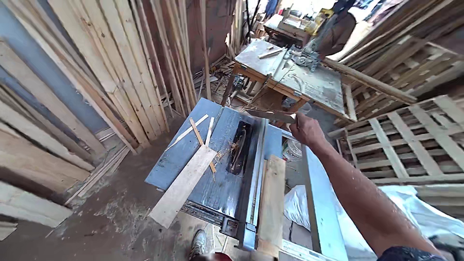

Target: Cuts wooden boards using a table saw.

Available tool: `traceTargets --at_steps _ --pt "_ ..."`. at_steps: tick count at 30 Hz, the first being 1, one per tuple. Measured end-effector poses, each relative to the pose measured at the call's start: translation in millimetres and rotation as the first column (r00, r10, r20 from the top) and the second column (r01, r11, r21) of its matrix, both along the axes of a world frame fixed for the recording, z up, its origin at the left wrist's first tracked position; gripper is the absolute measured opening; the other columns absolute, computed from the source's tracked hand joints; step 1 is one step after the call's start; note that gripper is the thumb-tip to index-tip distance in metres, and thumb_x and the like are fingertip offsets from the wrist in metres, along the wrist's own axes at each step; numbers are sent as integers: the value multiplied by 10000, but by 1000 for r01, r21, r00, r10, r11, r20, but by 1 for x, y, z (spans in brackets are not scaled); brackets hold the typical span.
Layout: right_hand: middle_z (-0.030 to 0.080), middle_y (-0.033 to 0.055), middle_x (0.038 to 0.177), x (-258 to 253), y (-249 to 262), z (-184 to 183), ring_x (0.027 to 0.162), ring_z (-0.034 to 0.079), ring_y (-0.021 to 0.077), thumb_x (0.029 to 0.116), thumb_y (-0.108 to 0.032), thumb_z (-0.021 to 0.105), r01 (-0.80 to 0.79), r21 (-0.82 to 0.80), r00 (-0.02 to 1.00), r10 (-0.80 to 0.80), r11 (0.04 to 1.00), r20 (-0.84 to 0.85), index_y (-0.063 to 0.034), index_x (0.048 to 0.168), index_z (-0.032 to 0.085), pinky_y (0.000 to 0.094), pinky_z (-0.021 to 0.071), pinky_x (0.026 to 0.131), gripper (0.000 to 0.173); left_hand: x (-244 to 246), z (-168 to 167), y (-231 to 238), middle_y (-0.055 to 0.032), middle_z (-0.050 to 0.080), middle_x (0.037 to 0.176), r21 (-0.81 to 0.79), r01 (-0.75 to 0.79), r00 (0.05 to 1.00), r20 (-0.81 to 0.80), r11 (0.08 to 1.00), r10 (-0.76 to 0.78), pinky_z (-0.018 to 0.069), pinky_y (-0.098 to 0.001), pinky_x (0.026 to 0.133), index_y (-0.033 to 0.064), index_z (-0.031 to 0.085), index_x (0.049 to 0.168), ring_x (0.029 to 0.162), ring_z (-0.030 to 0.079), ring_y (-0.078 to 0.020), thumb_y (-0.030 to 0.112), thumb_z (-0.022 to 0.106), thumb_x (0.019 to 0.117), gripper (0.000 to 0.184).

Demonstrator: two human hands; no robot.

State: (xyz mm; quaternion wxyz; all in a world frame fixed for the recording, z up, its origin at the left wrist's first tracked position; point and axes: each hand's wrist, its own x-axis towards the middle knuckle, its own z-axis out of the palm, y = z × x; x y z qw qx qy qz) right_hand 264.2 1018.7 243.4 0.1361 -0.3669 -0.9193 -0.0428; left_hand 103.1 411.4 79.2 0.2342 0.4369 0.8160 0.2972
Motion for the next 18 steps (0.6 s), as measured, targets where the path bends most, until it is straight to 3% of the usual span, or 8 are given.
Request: traceTargets --at_steps 5,7,9,11,13,15,17,18 --pt "686 179 863 153 -148 10 630 648 335 923 -147 501 -91 256 953 159 962 -258 14 1287 605 540 522 547 412 -14 -7 -3 -204 756 1050 92 270 963 -41 958 -268 570 -479 938 -15 751 1086 1006 737 -344 231 609 1032 289" --pt "732 192 1038 211 -228 7 712 696 310 930 -128 493 -1 270 944 90 963 -318 4 1306 596 520 565 605 412 -21 -23 -10 -172 768 999 129 378 925 -105 917 -366 595 -447 908 9 764 1059 961 749 -300 256 648 1007 277" --pt "732 199 1035 261 -312 -6 761 713 294 933 -125 473 128 268 909 -5 955 -416 18 1269 603 498 572 634 387 -22 -23 -19 -155 765 907 210 430 902 -138 878 -409 619 -432 826 -6 770 993 852 751 -269 187 718 940 207" --pt "727 176 1061 307 -403 -34 888 730 234 981 -203 442 299 144 809 -171 943 -562 40 1259 580 459 609 751 394 -18 -20 -29 -179 746 893 216 463 885 -57 860 -462 632 -439 775 -59 746 1002 801 742 -268 89 747 892 184" --pt "728 139 1107 342 -505 -76 945 740 181 1012 -230 444 458 -170 523 -419 873 -742 51 1306 561 428 639 834 424 -7 -32 -33 -254 720 926 86 487 865 94 869 -494 610 -468 787 -131 687 1063 817 720 -317 28 713 909 223" --pt "729 154 1080 355 -605 -128 865 761 247 1029 -131 396 439 -541 44 -619 717 -785 48 1347 507 461 664 791 381 7 -61 -37 -302 695 964 -65 492 860 195 868 -472 588 -443 820 -179 632 1132 845 695 -321 16 676 938 279" --pt "729 188 984 355 -700 -197 780 757 301 1079 -132 349 346 -804 -387 -707 484 -592 36 1333 488 489 657 740 335 20 -100 -56 -323 673 1070 -269 487 859 320 831 -400 567 -420 881 -187 567 1247 925 678 -319 18 616 990 332" --pt "722 199 962 354 -744 -233 758 751 306 1097 -166 353 288 -892 -537 -713 349 -452 24 1333 495 488 651 727 335 27 -120 -66 -311 666 1147 -385 501 852 375 775 -365 557 -415 931 -165 544 1298 1000 678 -319 38 592 1013 354"
